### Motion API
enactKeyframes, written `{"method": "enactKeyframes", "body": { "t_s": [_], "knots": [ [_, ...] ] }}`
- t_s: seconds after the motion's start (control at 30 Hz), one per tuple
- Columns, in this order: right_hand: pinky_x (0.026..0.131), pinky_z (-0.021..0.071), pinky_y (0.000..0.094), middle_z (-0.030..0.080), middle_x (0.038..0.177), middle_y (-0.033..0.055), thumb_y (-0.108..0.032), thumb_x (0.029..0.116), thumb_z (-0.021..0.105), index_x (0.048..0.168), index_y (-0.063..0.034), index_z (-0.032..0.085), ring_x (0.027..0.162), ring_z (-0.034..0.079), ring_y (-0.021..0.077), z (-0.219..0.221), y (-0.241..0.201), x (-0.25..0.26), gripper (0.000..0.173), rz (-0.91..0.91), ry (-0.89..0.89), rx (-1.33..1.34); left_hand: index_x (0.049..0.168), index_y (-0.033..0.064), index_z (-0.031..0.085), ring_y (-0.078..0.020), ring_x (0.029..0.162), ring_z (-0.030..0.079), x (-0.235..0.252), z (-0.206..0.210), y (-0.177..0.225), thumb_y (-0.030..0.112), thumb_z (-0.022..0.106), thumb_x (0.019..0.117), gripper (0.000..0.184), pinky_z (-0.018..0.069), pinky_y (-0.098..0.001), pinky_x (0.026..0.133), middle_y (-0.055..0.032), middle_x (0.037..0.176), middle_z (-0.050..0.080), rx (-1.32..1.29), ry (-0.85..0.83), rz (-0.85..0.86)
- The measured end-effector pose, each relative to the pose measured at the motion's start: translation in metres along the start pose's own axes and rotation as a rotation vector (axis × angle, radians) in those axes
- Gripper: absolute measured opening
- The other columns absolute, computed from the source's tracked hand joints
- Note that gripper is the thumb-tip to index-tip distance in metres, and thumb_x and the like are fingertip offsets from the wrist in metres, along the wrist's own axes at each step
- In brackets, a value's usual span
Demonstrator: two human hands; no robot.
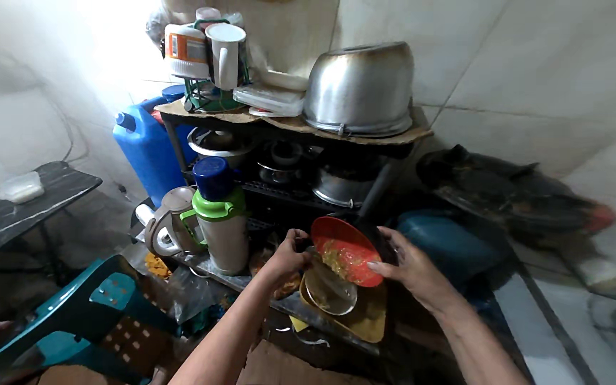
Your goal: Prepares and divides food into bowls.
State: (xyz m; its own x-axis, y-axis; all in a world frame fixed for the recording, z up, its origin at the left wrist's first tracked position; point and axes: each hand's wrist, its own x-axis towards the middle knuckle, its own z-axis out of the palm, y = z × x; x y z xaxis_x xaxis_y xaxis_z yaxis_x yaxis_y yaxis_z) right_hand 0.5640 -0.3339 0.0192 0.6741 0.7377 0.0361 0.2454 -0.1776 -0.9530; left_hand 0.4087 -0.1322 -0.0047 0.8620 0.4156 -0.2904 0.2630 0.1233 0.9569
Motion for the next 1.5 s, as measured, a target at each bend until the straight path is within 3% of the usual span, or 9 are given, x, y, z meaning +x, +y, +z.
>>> {"method": "enactKeyframes", "body": {
  "t_s": [0.2,0.4,0.5,0.63,0.87,1.1,1.2,1.37,1.5],
  "knots": [
    [0.099,0.0522,0.0377,0.059,0.133,0.0135,-0.028,0.0645,0.086,0.143,-0.0046,0.048,0.12,0.059,0.0194,0.009,0.0,-0.003,0.09,-0.037,0.002,-0.044,0.119,-0.0046,0.062,-0.0199,0.091,0.065,0.0,-0.006,0.002,0.008,0.055,0.1026,0.022,0.0551,-0.0368,0.087,-0.0171,0.109,0.064,0.403,-0.044,0.043],
    [0.099,0.0519,0.0387,0.058,0.135,0.0148,-0.028,0.0659,0.086,0.144,-0.0041,0.048,0.122,0.059,0.0214,0.019,0.004,-0.006,0.09,-0.006,0.036,-0.059,0.123,-0.0028,0.068,-0.0312,0.115,0.063,-0.006,-0.004,0.011,0.005,0.055,0.0991,0.028,0.0476,-0.0477,0.103,-0.0219,0.122,0.066,0.689,-0.026,0.037],
    [0.097,0.0529,0.0373,0.058,0.134,0.0138,-0.028,0.0657,0.086,0.143,-0.0047,0.048,0.121,0.059,0.0204,0.022,0.007,-0.008,0.089,0.007,0.057,-0.036,0.126,-0.0023,0.065,-0.0295,0.108,0.065,-0.002,-0.004,0.002,0.009,0.055,0.1008,0.03,0.0505,-0.0463,0.098,-0.0215,0.119,0.066,0.596,0.017,0.052],
    [0.102,0.0504,0.039,0.056,0.139,0.0163,-0.029,0.0651,0.087,0.145,-0.0032,0.047,0.126,0.056,0.0226,0.023,0.012,-0.011,0.093,0.013,0.072,-0.033,0.136,-0.0009,0.056,-0.0321,0.116,0.062,-0.002,0.002,-0.007,0.006,0.057,0.0982,0.038,0.051,-0.0473,0.101,-0.023,0.133,0.058,0.456,0.106,0.069],
    [0.098,0.0524,0.0374,0.057,0.136,0.0161,-0.03,0.0652,0.086,0.144,-0.003,0.047,0.122,0.058,0.0213,0.024,0.017,-0.014,0.092,0.011,0.086,0.012,0.122,-0.0003,0.061,-0.0283,0.115,0.06,-0.031,0.014,-0.045,0.011,0.063,0.0946,0.03,0.0532,-0.0387,0.094,-0.0239,0.137,0.051,0.264,0.304,0.221],
    [0.103,0.0494,0.0406,0.055,0.14,0.0186,-0.03,0.0661,0.085,0.147,-0.0027,0.045,0.127,0.055,0.0243,0.026,0.022,-0.01,0.094,0.033,0.083,-0.009,0.127,0.0074,0.068,-0.019,0.099,0.063,-0.034,0.036,-0.09,0.017,0.062,0.0977,0.031,0.0531,-0.036,0.087,-0.0155,0.128,0.061,0.225,0.178,0.147],
    [0.104,0.0485,0.0417,0.054,0.141,0.0191,-0.028,0.0679,0.085,0.147,-0.0019,0.044,0.128,0.055,0.0253,0.027,0.023,-0.009,0.093,0.03,0.079,-0.025,0.132,0.0018,0.064,-0.0198,0.109,0.067,-0.028,0.042,-0.08,0.017,0.06,0.101,0.035,0.0535,-0.0364,0.097,-0.0165,0.13,0.065,0.234,0.193,0.132],
    [0.106,0.0476,0.0435,0.053,0.144,0.019,-0.029,0.0677,0.087,0.148,-0.0033,0.044,0.13,0.053,0.0268,0.029,0.02,-0.01,0.095,0.046,0.076,-0.056,0.11,-0.0034,0.068,-0.0139,0.09,0.07,-0.022,0.043,-0.07,0.008,0.065,0.0971,0.018,0.0579,-0.0318,0.086,-0.0109,0.101,0.071,0.128,0.297,0.162],
    [0.108,0.0449,0.0468,0.05,0.145,0.0217,-0.031,0.0689,0.088,0.147,-0.001,0.045,0.132,0.051,0.0314,0.028,0.015,-0.011,0.095,-0.004,0.066,-0.157,0.108,-0.0044,0.062,-0.0131,0.078,0.069,-0.029,0.047,-0.061,0.0,0.064,0.0938,0.014,0.0601,-0.0304,0.076,-0.0092,0.091,0.067,-0.067,0.29,0.19]
  ]
}}
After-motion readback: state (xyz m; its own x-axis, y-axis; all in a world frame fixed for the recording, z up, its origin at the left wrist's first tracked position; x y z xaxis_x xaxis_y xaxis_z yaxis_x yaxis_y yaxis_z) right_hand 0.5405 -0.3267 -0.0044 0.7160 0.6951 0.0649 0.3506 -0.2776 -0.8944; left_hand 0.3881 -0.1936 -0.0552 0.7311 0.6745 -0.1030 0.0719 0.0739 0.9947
